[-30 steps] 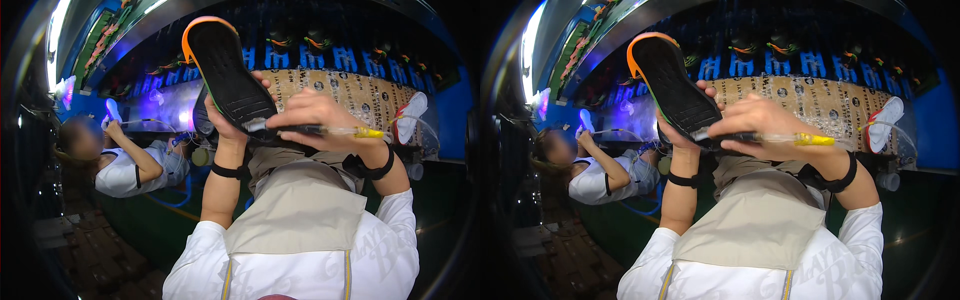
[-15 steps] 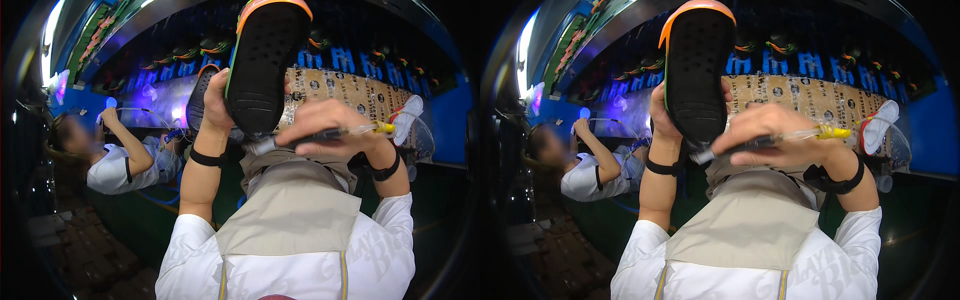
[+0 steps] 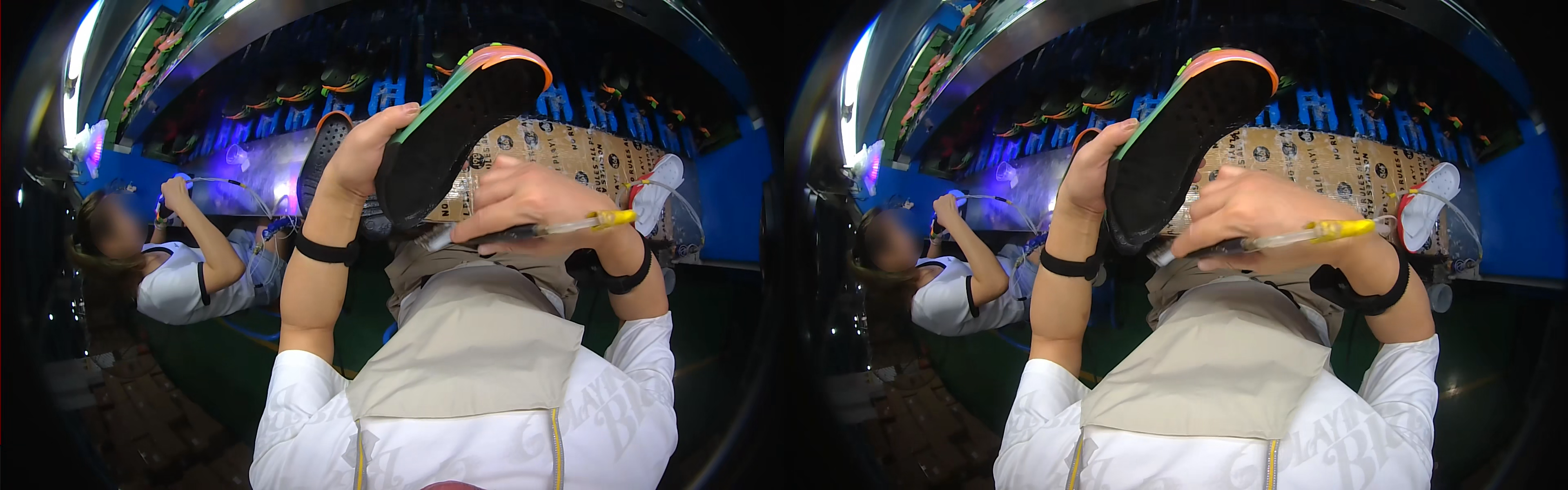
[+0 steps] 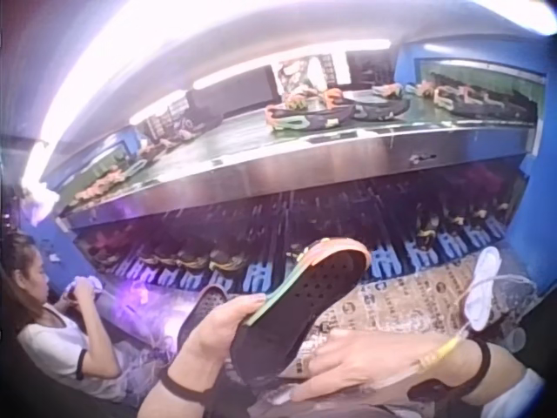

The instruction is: Applying adhesive or finish to the bottom of shoe soles using a brush on a manufacturing line.

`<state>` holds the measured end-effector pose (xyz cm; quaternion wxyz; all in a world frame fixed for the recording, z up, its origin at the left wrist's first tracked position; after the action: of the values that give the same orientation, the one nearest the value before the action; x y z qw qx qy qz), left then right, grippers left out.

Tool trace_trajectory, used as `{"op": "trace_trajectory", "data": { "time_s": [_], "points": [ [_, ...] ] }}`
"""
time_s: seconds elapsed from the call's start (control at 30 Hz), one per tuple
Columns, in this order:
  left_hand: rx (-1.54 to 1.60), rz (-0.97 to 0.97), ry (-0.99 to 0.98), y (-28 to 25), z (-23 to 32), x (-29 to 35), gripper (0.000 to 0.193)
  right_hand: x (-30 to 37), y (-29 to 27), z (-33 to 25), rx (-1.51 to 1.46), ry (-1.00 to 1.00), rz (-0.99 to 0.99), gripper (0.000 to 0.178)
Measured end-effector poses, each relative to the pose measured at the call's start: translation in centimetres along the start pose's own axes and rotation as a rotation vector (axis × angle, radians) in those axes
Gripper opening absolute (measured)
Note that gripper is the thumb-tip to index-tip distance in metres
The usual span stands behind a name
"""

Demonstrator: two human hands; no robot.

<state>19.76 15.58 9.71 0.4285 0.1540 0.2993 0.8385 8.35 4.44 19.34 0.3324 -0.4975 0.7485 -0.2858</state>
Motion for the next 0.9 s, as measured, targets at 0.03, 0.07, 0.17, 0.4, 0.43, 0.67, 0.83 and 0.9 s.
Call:
{"op": "trace_trajectory", "data": {
  "time_s": [0.03,0.07,0.17,0.4,0.43,0.67,0.83,0.9],
  "points": [
    [0.029,0.038,-0.035,-0.1,-0.3,-0.1,0.031,0.4,-1.1,0.1,0.006,0.041,0.094,0.034],
    [0.029,0.032,-0.036,-0.1,-0.3,-0.2,0.031,0.6,-1.1,0.2,0.01,0.045,0.095,0.034],
    [0.023,0.056,-0.066,-0.9,-0.6,0.0,0.03,1.0,-0.8,1.5,0.197,0.156,0.065,0.035],
    [0.084,0.019,-0.087,-0.5,-1.1,0.4,0.036,1.7,-1.1,1.4,0.326,0.153,0.081,0.036],
    [0.081,-0.009,-0.12,-0.3,-1.5,0.5,0.038,1.5,-0.5,1.4,0.321,0.127,0.018,0.036],
    [0.116,0.035,-0.018,-1.1,-1.8,1.2,0.044,3.2,-2.4,1.6,0.521,0.178,0.122,0.032],
    [0.196,0.03,-0.024,-0.9,-3.5,1.7,0.055,4.4,-4.7,1.7,0.181,0.207,0.328,0.03],
    [0.26,0.003,-0.015,0.0,-4.3,1.5,0.06,5.5,-5.9,2.9,0.197,0.298,0.523,0.029]
  ]
}}
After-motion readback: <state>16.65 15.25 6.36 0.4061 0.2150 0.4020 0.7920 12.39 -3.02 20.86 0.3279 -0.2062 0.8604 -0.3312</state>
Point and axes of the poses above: each hand's wrist, its own x-axis away from the middle knuckle, its own y-axis out of the palm, z = x × y, the point moved 10 cm from there along -x, towards the middle knuckle, and after that the axes turned 13 degrees about -z, right-handed, at the moved point
